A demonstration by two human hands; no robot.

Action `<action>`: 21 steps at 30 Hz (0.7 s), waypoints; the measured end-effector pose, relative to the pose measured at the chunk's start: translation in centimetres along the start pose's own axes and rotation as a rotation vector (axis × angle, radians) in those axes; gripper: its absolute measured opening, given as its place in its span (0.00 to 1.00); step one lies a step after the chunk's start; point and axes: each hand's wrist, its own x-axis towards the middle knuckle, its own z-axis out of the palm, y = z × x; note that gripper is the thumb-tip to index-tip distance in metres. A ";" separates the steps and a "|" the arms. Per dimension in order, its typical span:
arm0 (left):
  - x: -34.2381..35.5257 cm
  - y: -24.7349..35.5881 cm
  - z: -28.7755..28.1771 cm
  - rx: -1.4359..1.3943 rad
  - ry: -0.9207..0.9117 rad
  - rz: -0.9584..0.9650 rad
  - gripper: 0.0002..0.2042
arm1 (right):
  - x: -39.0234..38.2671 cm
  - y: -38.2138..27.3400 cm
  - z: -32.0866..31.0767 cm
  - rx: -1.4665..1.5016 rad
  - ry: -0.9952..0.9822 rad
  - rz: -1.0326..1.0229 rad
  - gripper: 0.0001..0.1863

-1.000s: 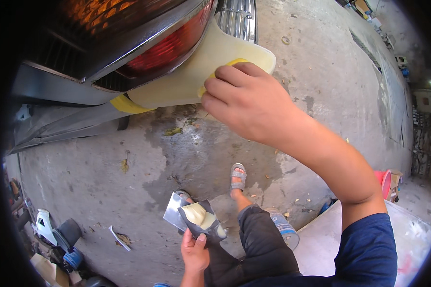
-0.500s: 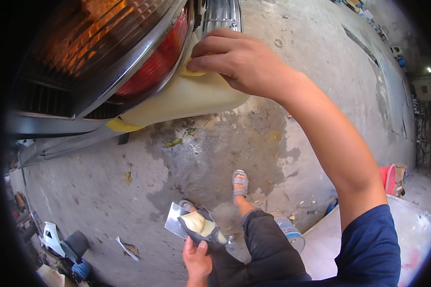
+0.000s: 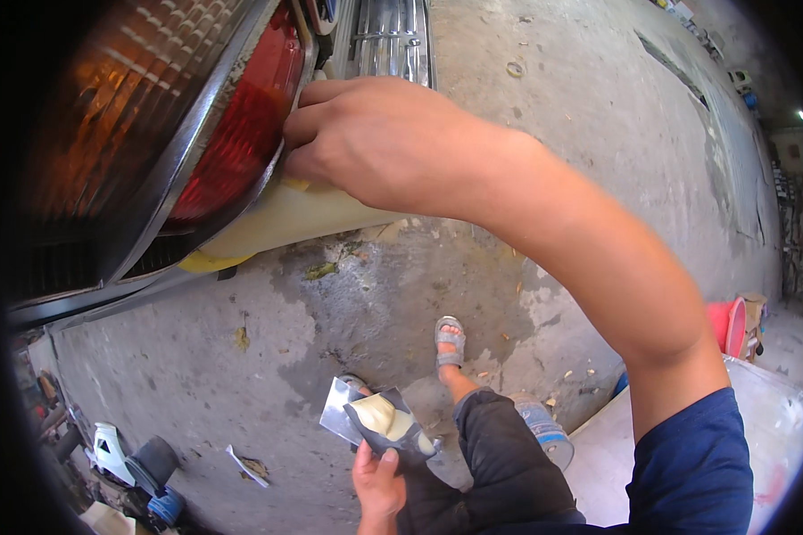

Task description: The person applies a beige filler paste to the rear bumper of a dark-colored car using a metal putty knife and a yellow sponge. They spread the filler over a taped-off area near the taillight and license plate, smoothing it with the sponge.

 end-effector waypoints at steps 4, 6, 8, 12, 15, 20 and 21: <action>-0.3 0.6 0.4 -0.014 0.010 -0.012 0.25 | -1.2 -0.7 -2.8 0.011 -0.158 -0.002 0.06; -0.2 0.5 0.1 -0.022 0.019 -0.032 0.25 | -3.1 -0.5 -3.4 0.036 -0.200 -0.019 0.06; -0.2 0.4 -0.3 -0.014 0.032 -0.035 0.25 | -4.3 -0.5 -3.5 0.049 -0.117 0.043 0.05; -0.1 0.3 -0.5 -0.019 0.021 -0.047 0.24 | -3.7 0.3 -2.2 -0.176 0.042 0.170 0.04; -0.1 0.3 -0.2 0.026 0.030 -0.016 0.24 | -2.6 0.9 -0.5 -0.245 0.110 0.236 0.04; -0.1 0.1 -0.8 0.015 0.052 0.000 0.24 | -2.7 1.3 1.7 -0.299 0.119 0.189 0.05; -0.1 -0.1 -0.9 0.020 0.056 0.006 0.24 | -2.9 1.2 1.9 -0.286 0.108 0.183 0.05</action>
